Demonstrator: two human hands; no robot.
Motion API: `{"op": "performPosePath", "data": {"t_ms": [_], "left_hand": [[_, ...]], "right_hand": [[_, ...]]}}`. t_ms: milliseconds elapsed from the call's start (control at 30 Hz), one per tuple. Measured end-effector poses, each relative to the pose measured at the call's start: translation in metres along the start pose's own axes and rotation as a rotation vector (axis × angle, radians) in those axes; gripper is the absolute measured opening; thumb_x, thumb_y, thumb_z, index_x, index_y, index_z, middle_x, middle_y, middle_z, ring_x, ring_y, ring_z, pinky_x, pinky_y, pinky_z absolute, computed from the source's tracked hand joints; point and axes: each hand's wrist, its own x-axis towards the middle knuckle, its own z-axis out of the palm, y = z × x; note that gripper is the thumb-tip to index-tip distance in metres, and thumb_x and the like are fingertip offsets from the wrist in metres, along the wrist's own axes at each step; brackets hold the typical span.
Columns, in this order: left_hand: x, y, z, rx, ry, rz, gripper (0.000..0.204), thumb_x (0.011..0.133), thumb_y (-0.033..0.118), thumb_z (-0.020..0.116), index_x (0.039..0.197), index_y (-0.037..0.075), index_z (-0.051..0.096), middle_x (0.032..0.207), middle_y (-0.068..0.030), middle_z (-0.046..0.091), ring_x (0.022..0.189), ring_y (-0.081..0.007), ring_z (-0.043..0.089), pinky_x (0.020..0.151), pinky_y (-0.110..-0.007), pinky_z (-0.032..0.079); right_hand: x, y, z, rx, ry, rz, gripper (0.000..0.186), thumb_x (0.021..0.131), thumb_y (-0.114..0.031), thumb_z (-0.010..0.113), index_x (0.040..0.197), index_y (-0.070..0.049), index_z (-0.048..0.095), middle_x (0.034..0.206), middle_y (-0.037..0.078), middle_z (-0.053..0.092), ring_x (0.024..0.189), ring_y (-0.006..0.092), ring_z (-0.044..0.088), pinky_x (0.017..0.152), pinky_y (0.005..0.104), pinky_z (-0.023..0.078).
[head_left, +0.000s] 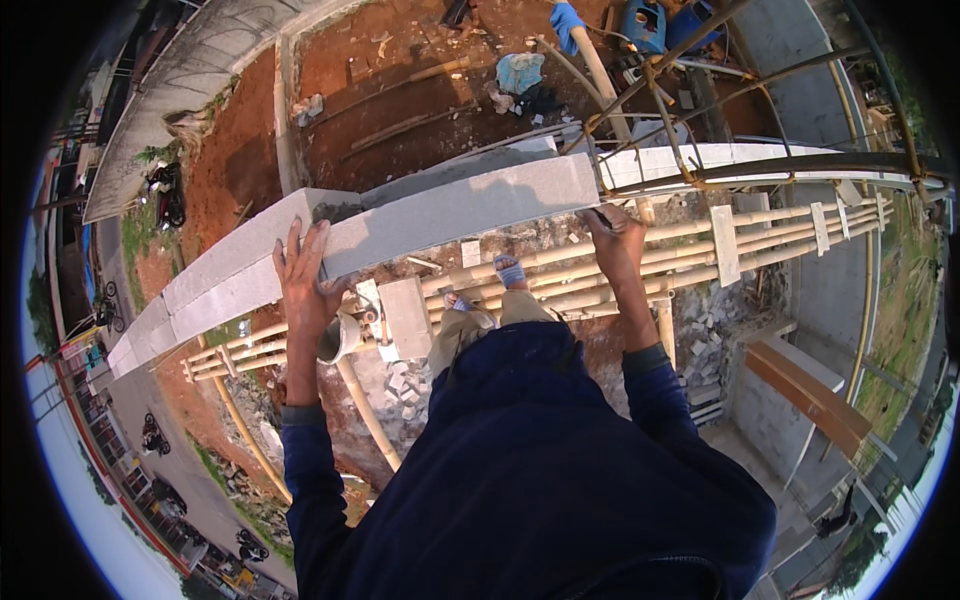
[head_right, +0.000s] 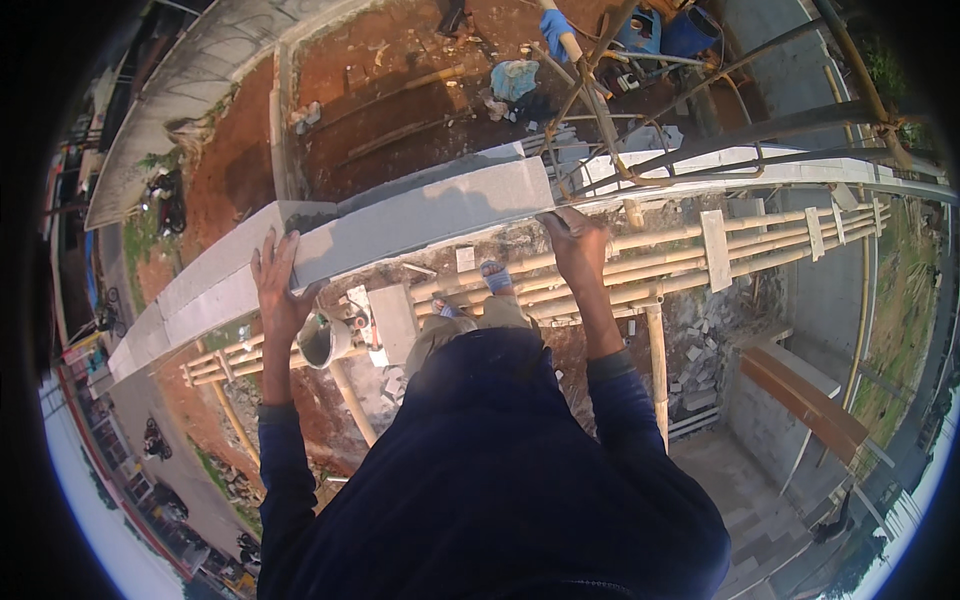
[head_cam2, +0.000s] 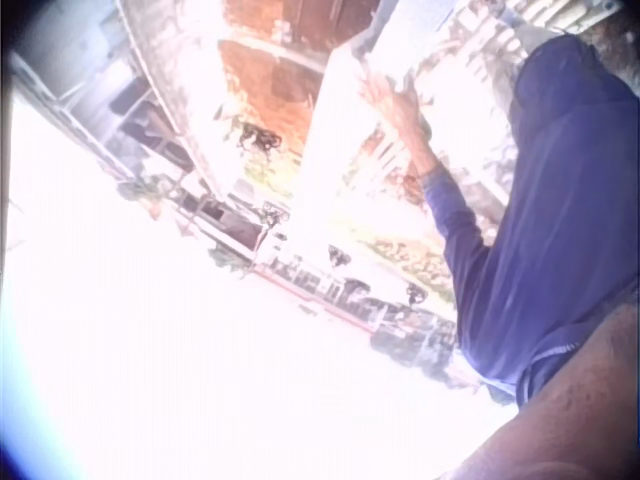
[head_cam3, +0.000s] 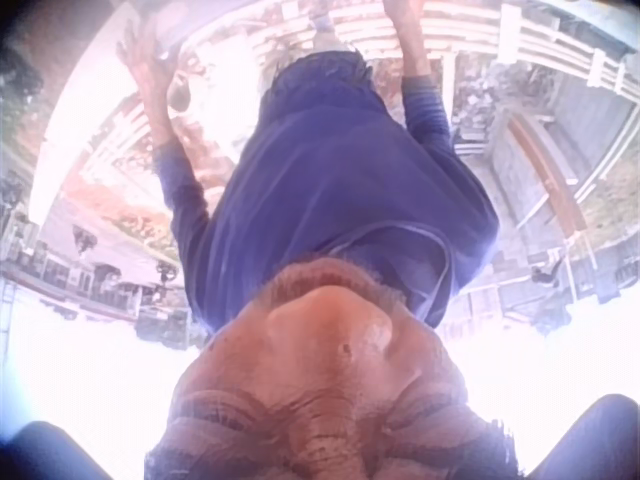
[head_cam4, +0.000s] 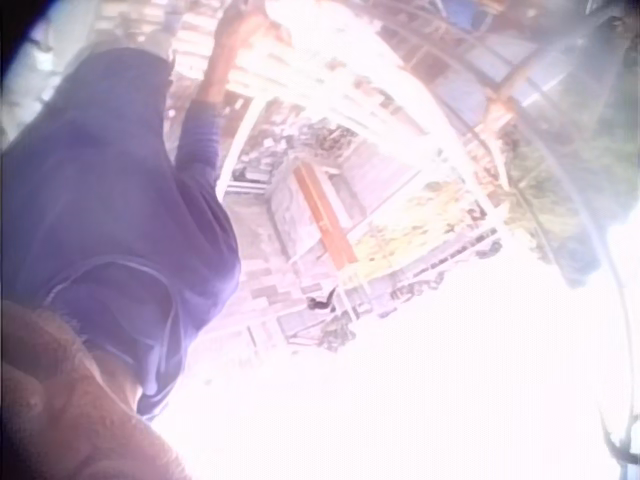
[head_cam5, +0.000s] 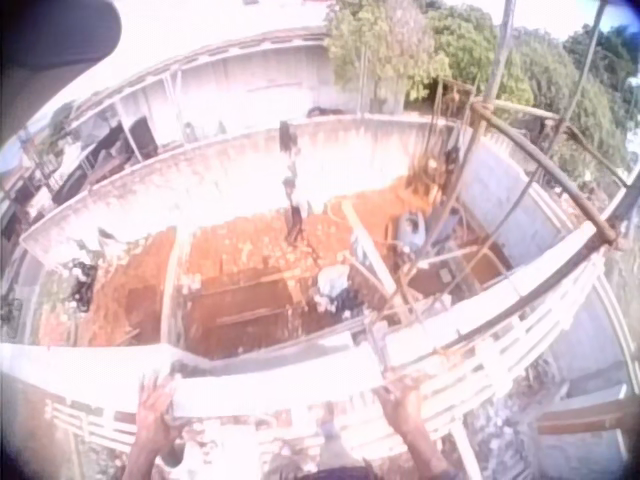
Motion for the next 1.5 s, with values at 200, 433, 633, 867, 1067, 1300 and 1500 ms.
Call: {"op": "performPosePath", "data": {"t_ms": [200, 433, 633, 867, 1067, 1300, 1500], "left_hand": [[0.001, 0.002, -0.005, -0.013, -0.026, -0.009, 0.097, 0.064, 0.009, 0.094, 0.152, 0.009, 0.053, 0.153, -0.0132, 0.057, 0.153, -0.0395, 0.038, 0.125, -0.062, 0.022], [0.003, 0.005, -0.004, 0.009, -0.057, -0.03, 0.101, 0.064, 0.009, 0.094, 0.154, 0.012, 0.05, 0.153, -0.0126, 0.057, 0.153, -0.0388, 0.037, 0.126, -0.062, 0.021], [0.005, 0.005, -0.005, 0.006, -0.064, -0.041, 0.1, 0.062, 0.008, 0.094, 0.153, 0.012, 0.051, 0.153, -0.0128, 0.057, 0.154, -0.0379, 0.038, 0.127, -0.062, 0.021], [0.003, 0.006, -0.006, -0.01, -0.069, -0.073, 0.095, 0.063, 0.008, 0.095, 0.149, 0.012, 0.055, 0.153, -0.009, 0.057, 0.155, -0.0339, 0.036, 0.126, -0.063, 0.022], [0.008, 0.009, -0.03, -0.047, -0.097, -0.13, 0.106, 0.062, 0.016, 0.097, 0.156, 0.018, 0.048, 0.167, -0.0061, 0.041, 0.154, -0.0288, 0.038, 0.126, -0.056, 0.03], [0.01, 0.01, -0.036, 0.034, -0.129, -0.13, 0.097, 0.061, 0.014, 0.095, 0.149, 0.016, 0.055, 0.167, -0.003, 0.041, 0.151, -0.0271, 0.041, 0.126, -0.052, 0.034], [0.012, 0.009, -0.027, 0.011, -0.08, -0.09, 0.094, 0.058, 0.013, 0.096, 0.145, 0.015, 0.059, 0.163, -0.006, 0.047, 0.149, -0.0305, 0.045, 0.124, -0.051, 0.037]], "right_hand": [[0.002, -0.006, -0.003, 0.002, -0.053, 0.079, 0.018, 0.09, -0.01, 0.079, 0.107, -0.003, 0.08, 0.089, 0.016, 0.079, 0.069, 0.0207, 0.07, 0.068, 0.0352, 0.054], [0.002, -0.011, -0.006, -0.005, -0.06, 0.082, 0.023, 0.09, -0.01, 0.079, 0.112, -0.003, 0.079, 0.097, 0.017, 0.079, 0.082, 0.0274, 0.076, 0.076, 0.0361, 0.056], [0.003, -0.008, -0.004, -0.054, -0.014, 0.013, 0.016, 0.092, -0.005, 0.078, 0.106, 0.001, 0.08, 0.091, 0.014, 0.08, 0.077, 0.0125, 0.071, 0.071, 0.0312, 0.054], [0.003, 0.004, -0.006, -0.123, -0.052, -0.003, 0.018, 0.09, -0.004, 0.078, 0.107, 0.002, 0.078, 0.095, 0.02, 0.078, 0.084, 0.0286, 0.078, 0.077, 0.0357, 0.057], [0.005, 0.004, -0.008, -0.179, -0.091, 0.07, 0.027, 0.092, -0.009, 0.081, 0.116, 0.003, 0.078, 0.093, 0.014, 0.081, 0.081, 0.0118, 0.073, 0.074, 0.0296, 0.056], [0.008, 0.006, -0.011, -0.185, -0.108, 0.074, 0.031, 0.092, -0.01, 0.081, 0.12, 0.002, 0.077, 0.102, 0.015, 0.081, 0.088, 0.0149, 0.075, 0.081, 0.0307, 0.057], [0.007, 0.01, -0.012, -0.126, -0.098, 0.054, 0.03, 0.09, -0.006, 0.081, 0.119, 0.001, 0.077, 0.106, 0.015, 0.081, 0.095, 0.0178, 0.076, 0.084, 0.031, 0.058]]}}
